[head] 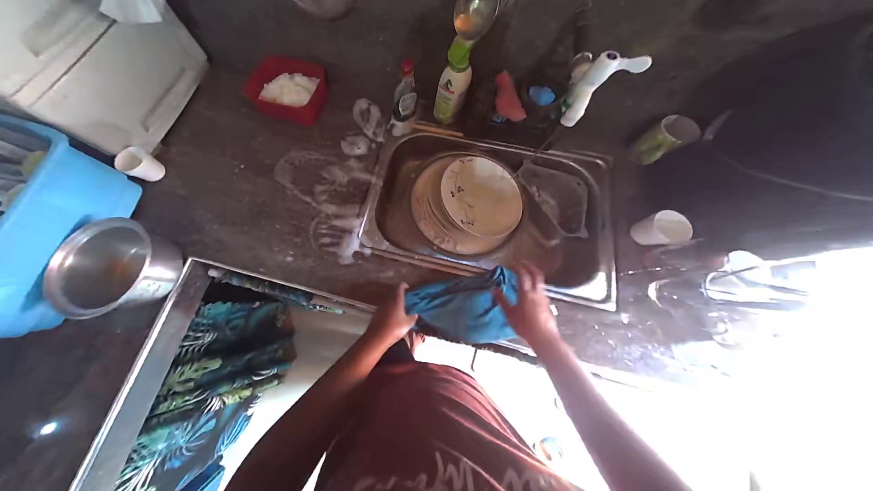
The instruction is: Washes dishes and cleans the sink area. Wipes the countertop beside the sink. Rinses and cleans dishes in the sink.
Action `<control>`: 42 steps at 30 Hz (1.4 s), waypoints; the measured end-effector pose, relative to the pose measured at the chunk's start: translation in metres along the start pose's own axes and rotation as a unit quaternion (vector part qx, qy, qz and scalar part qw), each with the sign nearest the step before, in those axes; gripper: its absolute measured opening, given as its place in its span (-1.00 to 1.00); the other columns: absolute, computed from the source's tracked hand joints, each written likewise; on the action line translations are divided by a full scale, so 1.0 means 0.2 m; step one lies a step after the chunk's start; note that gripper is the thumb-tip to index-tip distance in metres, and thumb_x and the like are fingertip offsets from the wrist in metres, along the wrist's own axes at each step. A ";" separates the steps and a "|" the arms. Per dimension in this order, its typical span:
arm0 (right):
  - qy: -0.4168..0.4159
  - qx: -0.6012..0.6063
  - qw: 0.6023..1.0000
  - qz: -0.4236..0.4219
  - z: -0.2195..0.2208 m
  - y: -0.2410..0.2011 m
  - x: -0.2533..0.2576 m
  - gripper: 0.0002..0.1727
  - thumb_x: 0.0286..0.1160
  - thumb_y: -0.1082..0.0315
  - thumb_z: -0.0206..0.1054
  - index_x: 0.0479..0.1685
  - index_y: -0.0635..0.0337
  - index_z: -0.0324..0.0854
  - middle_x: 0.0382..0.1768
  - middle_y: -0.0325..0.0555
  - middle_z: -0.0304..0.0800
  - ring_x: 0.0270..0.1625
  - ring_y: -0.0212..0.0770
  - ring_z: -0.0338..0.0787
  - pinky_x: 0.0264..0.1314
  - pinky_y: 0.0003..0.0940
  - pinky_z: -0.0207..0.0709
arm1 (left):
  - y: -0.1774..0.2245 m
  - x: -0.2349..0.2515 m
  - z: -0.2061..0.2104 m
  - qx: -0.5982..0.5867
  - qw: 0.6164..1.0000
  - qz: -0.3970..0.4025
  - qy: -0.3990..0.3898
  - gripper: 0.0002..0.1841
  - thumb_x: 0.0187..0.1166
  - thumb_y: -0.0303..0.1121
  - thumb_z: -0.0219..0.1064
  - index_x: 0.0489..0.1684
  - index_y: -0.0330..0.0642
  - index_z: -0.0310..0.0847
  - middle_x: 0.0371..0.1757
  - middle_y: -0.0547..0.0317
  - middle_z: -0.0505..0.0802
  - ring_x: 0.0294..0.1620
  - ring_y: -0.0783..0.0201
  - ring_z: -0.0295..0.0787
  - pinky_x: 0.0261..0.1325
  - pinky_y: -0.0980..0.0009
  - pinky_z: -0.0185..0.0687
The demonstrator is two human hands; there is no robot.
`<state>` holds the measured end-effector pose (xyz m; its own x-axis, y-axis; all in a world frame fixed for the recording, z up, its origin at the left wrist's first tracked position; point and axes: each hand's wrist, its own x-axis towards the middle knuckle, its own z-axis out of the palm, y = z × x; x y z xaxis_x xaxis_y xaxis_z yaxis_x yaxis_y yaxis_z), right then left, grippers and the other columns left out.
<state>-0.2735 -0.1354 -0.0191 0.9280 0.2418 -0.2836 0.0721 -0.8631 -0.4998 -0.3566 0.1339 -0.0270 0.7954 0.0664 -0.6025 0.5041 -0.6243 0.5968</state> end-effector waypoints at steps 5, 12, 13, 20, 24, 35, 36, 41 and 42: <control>-0.126 -0.100 0.966 -0.201 0.50 -0.20 0.05 -0.06 0.62 -0.25 0.17 0.91 0.06 0.02 0.89 0.22 -0.16 0.92 0.33 -0.24 0.85 0.41 -0.44 | -0.33 -0.04 -0.14 -0.064 0.992 -0.034 0.103 -0.22 0.47 -0.39 0.53 0.69 -0.47 0.21 0.63 -0.44 0.47 0.70 -0.21 0.38 0.73 0.00 0.29; -0.183 -0.146 0.940 -0.247 0.73 -0.71 0.40 -0.03 0.64 -0.41 -0.02 0.95 -0.09 -0.14 0.93 0.10 -0.31 0.95 0.19 -0.38 0.90 0.26 -0.57 | -0.68 0.00 -0.56 -0.070 0.971 -0.108 0.200 -0.23 0.49 -0.31 0.55 0.64 -0.46 0.27 0.60 -0.41 0.51 0.65 -0.19 0.44 0.69 -0.01 0.34; -0.180 -0.149 0.940 -0.247 0.77 -0.79 0.43 -0.03 0.64 -0.41 -0.04 0.96 -0.09 -0.15 0.93 0.09 -0.32 0.95 0.18 -0.39 0.90 0.26 -0.57 | -0.73 0.02 -0.64 -0.067 0.970 -0.121 0.201 -0.22 0.48 -0.29 0.56 0.65 -0.45 0.26 0.58 -0.40 0.54 0.64 -0.18 0.47 0.68 -0.02 0.35; -0.159 -0.154 0.951 -0.215 1.00 -1.20 0.55 -0.01 0.66 -0.43 -0.11 0.96 -0.07 -0.22 0.94 0.08 -0.42 0.95 0.17 -0.46 0.89 0.26 -0.63 | -1.09 0.09 -1.31 0.050 0.959 -0.181 0.213 -0.52 0.81 -0.17 0.18 0.37 -0.49 0.55 0.30 -0.46 0.75 0.43 -0.33 0.66 0.52 -0.27 0.44; -0.147 -0.164 0.961 -0.168 1.00 -1.26 0.56 -0.04 0.69 -0.38 -0.08 0.96 -0.06 -0.21 0.94 0.09 -0.42 0.95 0.18 -0.46 0.89 0.24 -0.63 | -1.06 0.07 -1.67 0.028 0.967 -0.219 0.126 -0.45 0.85 -0.15 0.12 0.59 -0.46 0.37 0.50 -0.49 0.61 0.61 -0.36 0.48 0.64 -0.26 0.29; -0.219 -0.176 0.890 -0.358 0.88 -1.10 0.56 -0.22 0.68 -0.17 0.17 0.86 -0.08 0.19 0.89 0.08 -0.04 0.93 0.18 -0.15 0.89 0.29 -0.42 | -1.02 0.11 -1.48 0.068 0.970 -0.192 0.134 -0.51 0.81 -0.17 0.19 0.46 -0.44 0.52 0.40 -0.52 0.66 0.53 -0.43 0.52 0.54 -0.34 0.36; -0.253 -0.192 0.879 -0.355 0.87 -1.11 0.58 -0.21 0.70 -0.16 0.16 0.88 -0.10 0.14 0.91 0.05 -0.10 0.94 0.15 -0.22 0.91 0.23 -0.47 | -0.97 0.13 -1.56 0.067 0.967 -0.201 0.139 -0.51 0.82 -0.19 0.18 0.48 -0.48 0.49 0.47 -0.52 0.61 0.60 -0.41 0.45 0.60 -0.30 0.30; -0.258 -0.219 0.878 -0.338 0.95 -1.18 0.59 -0.14 0.69 -0.31 0.04 0.92 -0.12 0.03 0.94 0.01 -0.27 0.95 0.11 -0.37 0.93 0.16 -0.57 | -0.84 0.24 -1.57 0.010 0.945 -0.176 0.276 -0.41 0.76 -0.29 0.21 0.69 -0.46 0.22 0.66 -0.54 0.37 0.72 -0.42 0.26 0.68 -0.28 0.21; -0.251 -0.216 0.880 -0.341 0.95 -1.18 0.60 -0.14 0.69 -0.32 0.02 0.91 -0.13 0.04 0.94 0.02 -0.26 0.95 0.12 -0.35 0.93 0.16 -0.57 | -0.84 0.27 -1.46 -0.024 0.932 -0.146 0.330 -0.36 0.76 -0.20 0.19 0.72 -0.44 0.18 0.69 -0.51 0.35 0.73 -0.40 0.24 0.69 -0.29 0.18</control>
<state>-0.2491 0.1822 -0.0901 0.3443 0.8411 -0.4172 0.7828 -0.5025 -0.3670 -0.2993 0.4699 -0.0046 0.6485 0.7021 -0.2941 0.7328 -0.4712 0.4909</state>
